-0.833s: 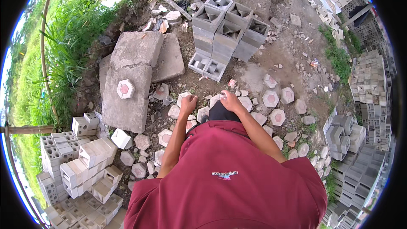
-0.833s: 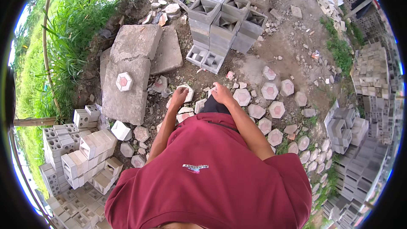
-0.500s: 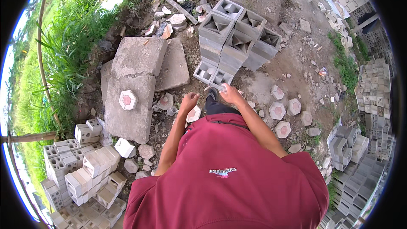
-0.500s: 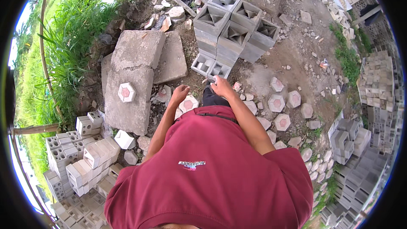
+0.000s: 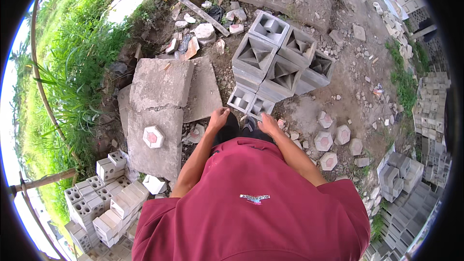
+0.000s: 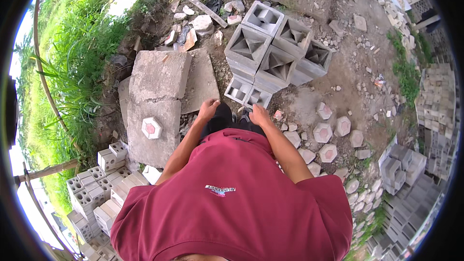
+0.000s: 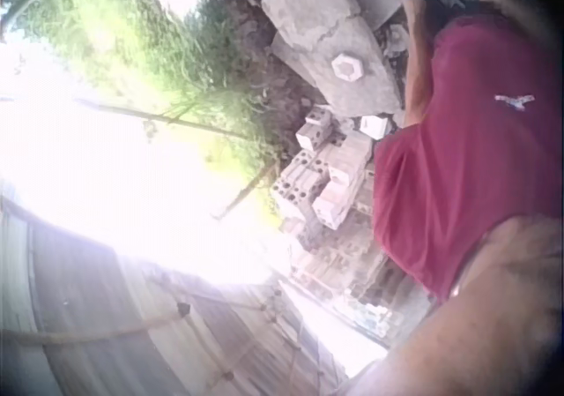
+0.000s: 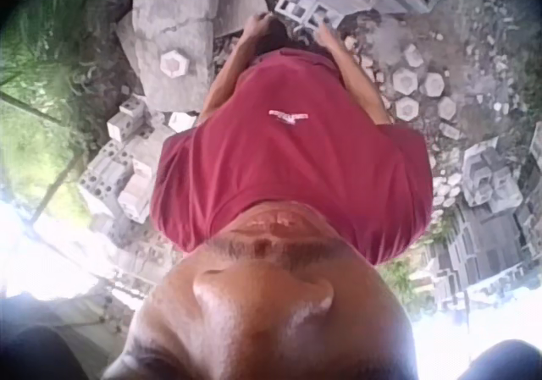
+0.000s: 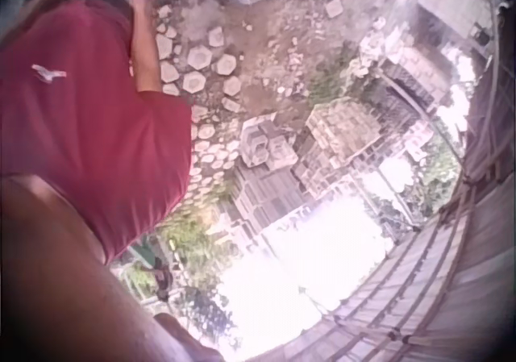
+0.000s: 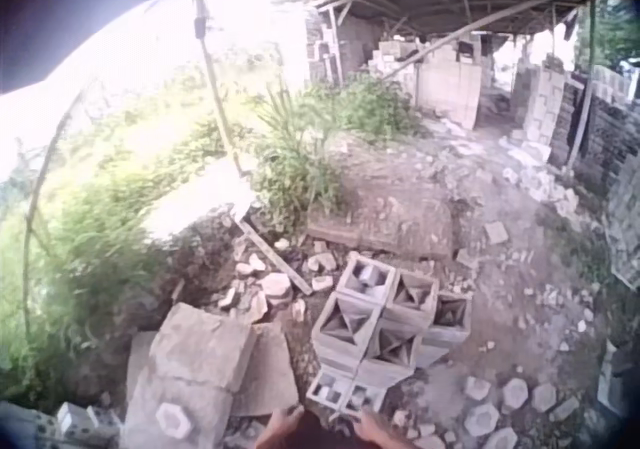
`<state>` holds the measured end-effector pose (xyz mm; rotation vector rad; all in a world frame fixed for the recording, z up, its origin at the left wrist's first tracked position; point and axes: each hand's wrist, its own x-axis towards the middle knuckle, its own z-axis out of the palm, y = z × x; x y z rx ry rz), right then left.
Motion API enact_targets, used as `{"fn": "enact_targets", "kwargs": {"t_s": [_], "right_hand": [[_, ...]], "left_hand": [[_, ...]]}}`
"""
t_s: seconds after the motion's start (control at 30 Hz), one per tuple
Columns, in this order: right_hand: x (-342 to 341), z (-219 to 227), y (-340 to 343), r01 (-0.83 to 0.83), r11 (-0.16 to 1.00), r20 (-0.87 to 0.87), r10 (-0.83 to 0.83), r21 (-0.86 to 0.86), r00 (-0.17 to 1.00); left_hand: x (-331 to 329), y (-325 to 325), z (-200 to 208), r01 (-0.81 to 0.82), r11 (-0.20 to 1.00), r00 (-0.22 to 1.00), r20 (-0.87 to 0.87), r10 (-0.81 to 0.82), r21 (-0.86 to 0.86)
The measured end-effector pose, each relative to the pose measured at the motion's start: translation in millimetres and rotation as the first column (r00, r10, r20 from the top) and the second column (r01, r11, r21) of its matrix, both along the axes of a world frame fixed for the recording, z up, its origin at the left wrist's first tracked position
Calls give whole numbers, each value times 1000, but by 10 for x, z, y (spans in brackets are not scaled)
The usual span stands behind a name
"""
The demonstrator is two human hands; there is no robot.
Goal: The person picks up decorative concrete blocks from the ground and stacks them one by one into a vertical column.
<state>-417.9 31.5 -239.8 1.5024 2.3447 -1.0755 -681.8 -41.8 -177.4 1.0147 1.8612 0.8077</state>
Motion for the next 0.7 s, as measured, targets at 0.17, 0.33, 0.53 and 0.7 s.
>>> {"fn": "enact_targets", "kwargs": {"t_s": [0.17, 0.33, 0.53, 0.7], "right_hand": [[-87, 124, 287, 262, 949, -89, -250, 173, 964], [-382, 219, 955, 409, 859, -200, -362, 307, 911], [-843, -224, 2045, 748, 610, -474, -594, 261, 650], [-1154, -719, 2535, 855, 504, -398, -764, 123, 507]], "left_hand": [[-147, 711, -138, 127, 982, 982, -122, -144, -142], [-353, 1792, -501, 126, 991, 869, -475, -136, -55], [-449, 3006, -882, 173, 977, 825, -560, -75, 125], [-484, 3431, -1122, 118, 988, 971, -196, -136, -99]]}}
